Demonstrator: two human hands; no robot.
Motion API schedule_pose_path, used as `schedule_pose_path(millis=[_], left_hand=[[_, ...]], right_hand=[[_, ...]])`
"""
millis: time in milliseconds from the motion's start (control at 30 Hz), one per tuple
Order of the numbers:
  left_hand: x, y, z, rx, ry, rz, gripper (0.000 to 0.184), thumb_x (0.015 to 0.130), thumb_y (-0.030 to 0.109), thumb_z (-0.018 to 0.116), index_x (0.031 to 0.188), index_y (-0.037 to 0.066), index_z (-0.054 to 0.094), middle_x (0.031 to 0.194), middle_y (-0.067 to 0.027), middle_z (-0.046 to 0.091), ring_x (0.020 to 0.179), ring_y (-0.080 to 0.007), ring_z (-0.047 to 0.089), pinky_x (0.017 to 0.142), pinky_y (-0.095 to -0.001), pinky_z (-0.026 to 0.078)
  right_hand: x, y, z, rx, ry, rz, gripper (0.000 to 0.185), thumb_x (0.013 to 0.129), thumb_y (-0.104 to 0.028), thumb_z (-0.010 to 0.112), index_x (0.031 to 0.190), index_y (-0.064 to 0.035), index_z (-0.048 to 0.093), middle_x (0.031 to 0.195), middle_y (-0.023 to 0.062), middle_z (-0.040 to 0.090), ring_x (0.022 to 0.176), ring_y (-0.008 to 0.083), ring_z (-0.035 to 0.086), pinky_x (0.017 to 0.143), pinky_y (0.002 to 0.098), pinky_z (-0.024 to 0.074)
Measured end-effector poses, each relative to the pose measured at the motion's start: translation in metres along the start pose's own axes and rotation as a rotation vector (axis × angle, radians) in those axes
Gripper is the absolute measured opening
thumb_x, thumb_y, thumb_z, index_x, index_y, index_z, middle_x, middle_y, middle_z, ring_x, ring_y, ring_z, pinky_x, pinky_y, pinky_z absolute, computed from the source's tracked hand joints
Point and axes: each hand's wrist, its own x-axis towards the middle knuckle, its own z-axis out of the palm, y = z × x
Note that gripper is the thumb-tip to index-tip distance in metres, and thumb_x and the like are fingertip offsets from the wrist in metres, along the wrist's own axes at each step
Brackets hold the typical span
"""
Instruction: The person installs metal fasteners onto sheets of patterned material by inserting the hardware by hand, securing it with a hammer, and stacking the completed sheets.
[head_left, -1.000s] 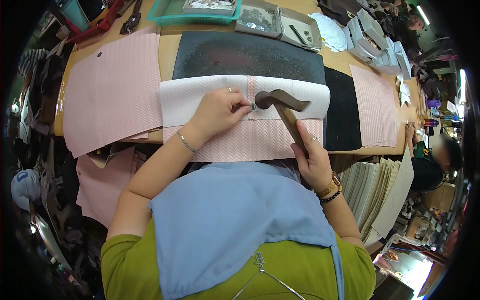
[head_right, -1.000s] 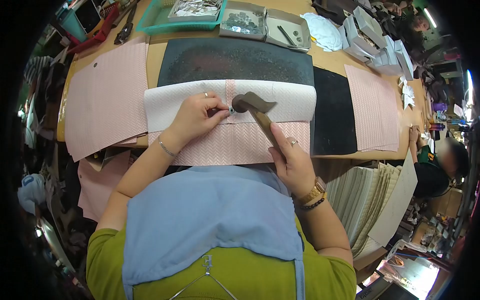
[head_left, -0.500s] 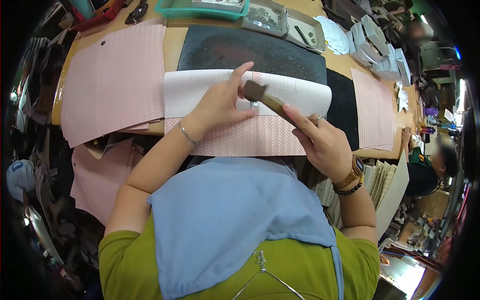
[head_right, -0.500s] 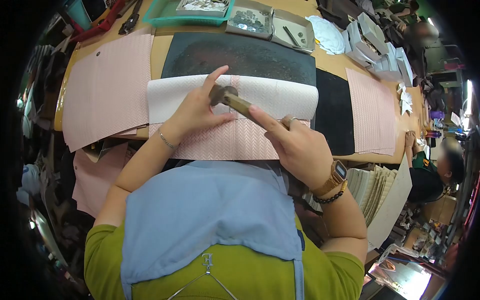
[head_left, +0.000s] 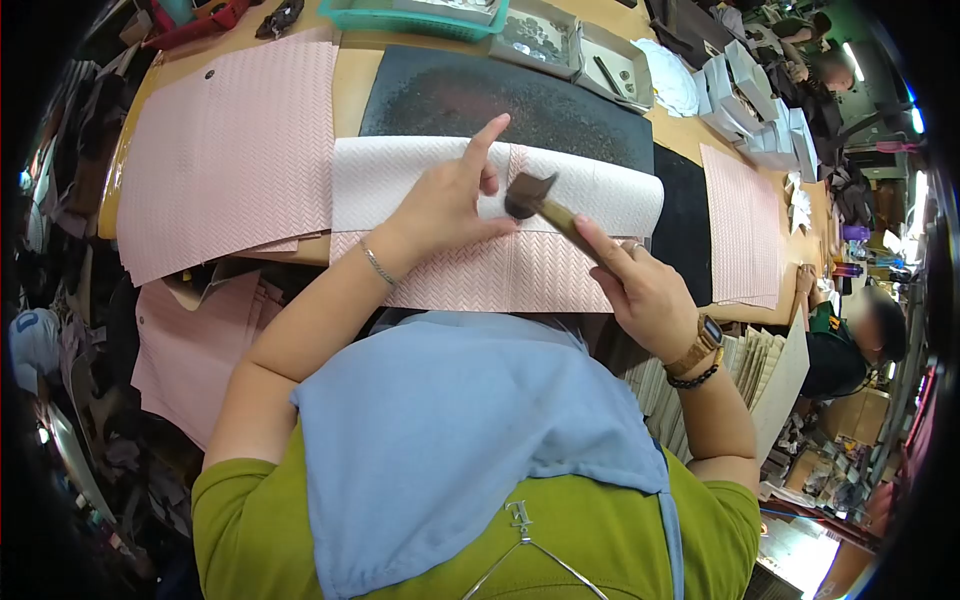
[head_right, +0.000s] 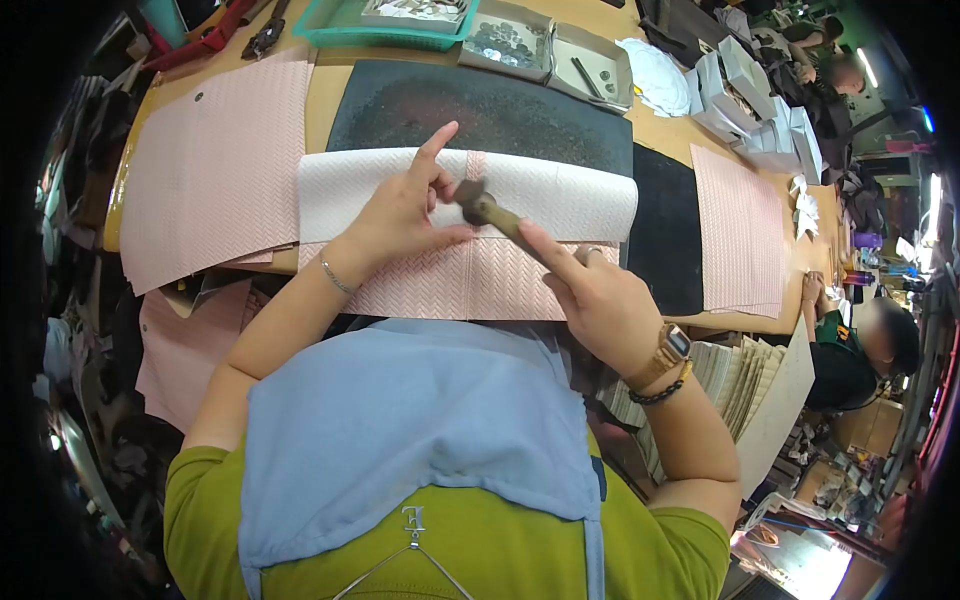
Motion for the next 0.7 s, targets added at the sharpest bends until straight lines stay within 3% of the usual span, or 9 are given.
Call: schedule_pose_path(millis=[67,133,233,300,433,467,500,567,700], left_hand=[[0.001,0.001,-0.001,0.002,-0.008,-0.026,0.118,0.067,0.021,0.09,0.158,0.014,0.015,0.086,-0.0037,0.058,0.067,-0.0145,0.052,0.065,-0.027,0.049],[0.002,0.003,-0.001,-0.003,-0.02,-0.057,0.12,0.066,0.021,0.091,0.158,0.014,0.014,0.086,-0.0036,0.058,0.067,-0.0142,0.051,0.066,-0.0271,0.049],[0.002,0.008,-0.003,-0.033,-0.053,-0.091,0.121,0.066,0.023,0.091,0.159,0.013,0.014,0.089,-0.0042,0.058,0.071,-0.0145,0.051,0.069,-0.0277,0.049],[0.002,0.01,-0.009,-0.055,-0.093,-0.094,0.12,0.066,0.023,0.09,0.159,0.013,0.015,0.092,-0.0049,0.058,0.075,-0.0151,0.052,0.074,-0.0285,0.049],[-0.005,0.017,-0.049,0.034,-0.078,0.036,0.082,0.08,0.011,0.075,0.152,0.01,0.035,0.106,-0.0089,0.062,0.099,-0.0202,0.058,0.093,-0.0311,0.046],[-0.008,0.015,-0.068,0.114,-0.03,0.052,0.071,0.083,0.007,0.069,0.149,0.009,0.041,0.11,-0.0099,0.063,0.105,-0.0216,0.058,0.097,-0.0317,0.045],[-0.013,0.009,-0.086,0.194,0.016,0.068,0.062,0.086,0.003,0.064,0.146,0.008,0.047,0.115,-0.0109,0.064,0.112,-0.023,0.059,0.102,-0.0323,0.043],[-0.018,-0.008,-0.124,0.241,0.053,0.088,0.052,0.085,-0.004,0.051,0.136,0.004,0.057,0.112,-0.0121,0.065,0.107,-0.0249,0.06,0.097,-0.0337,0.047],[-0.042,-0.012,-0.148,-0.079,-0.073,-0.334,0.05,0.083,-0.005,0.058,0.133,0.002,0.059,0.123,-0.0114,0.062,0.119,-0.0217,0.057,0.105,-0.0325,0.042]], right_hand=[[-0.005,0.004,-0.002,0.066,-0.037,0.082,0.063,0.094,-0.013,0.062,0.151,-0.0284,0.041,0.096,0.0147,0.065,0.075,0.0339,0.065,0.068,0.04,0.054],[-0.011,0.012,0.019,0.234,0.154,0.012,0.065,0.092,-0.008,0.064,0.151,-0.0241,0.041,0.099,0.0163,0.066,0.078,0.0351,0.065,0.07,0.04,0.0536],[-0.02,0.019,0.057,0.449,0.257,0.035,0.066,0.091,-0.004,0.064,0.151,-0.0187,0.041,0.092,0.0195,0.064,0.077,0.0344,0.063,0.073,0.0401,0.0512],[-0.024,0.02,0.071,0.441,0.164,0.104,0.066,0.091,-0.004,0.064,0.152,-0.0167,0.04,0.089,0.0204,0.063,0.075,0.034,0.061,0.074,0.0405,0.0503],[-0.031,0.032,0.063,0.415,0.3,0.074,0.061,0.093,-0.005,0.062,0.15,-0.0167,0.043,0.112,0.0237,0.067,0.1,0.0383,0.067,0.086,0.0382,0.0525],[-0.037,0.039,0.061,0.392,0.332,0.145,0.058,0.093,-0.005,0.062,0.148,-0.0135,0.045,0.125,0.0241,0.063,0.115,0.037,0.064,0.092,0.0364,0.0513],[-0.038,0.051,0.062,0.3,0.474,0.121,0.057,0.094,-0.003,0.061,0.148,-0.0096,0.045,0.128,0.0239,0.061,0.118,0.0337,0.063,0.093,0.0369,0.051],[-0.044,0.083,0.064,0.163,0.667,0.163,0.056,0.094,-0.003,0.062,0.147,-0.0063,0.046,0.126,0.0225,0.063,0.113,0.0299,0.065,0.09,0.0376,0.0513],[-0.064,0.149,0.067,0.04,0.695,0.364,0.053,0.094,-0.012,0.065,0.145,-0.0143,0.051,0.104,0.0143,0.066,0.088,0.0296,0.065,0.079,0.0379,0.0512]])
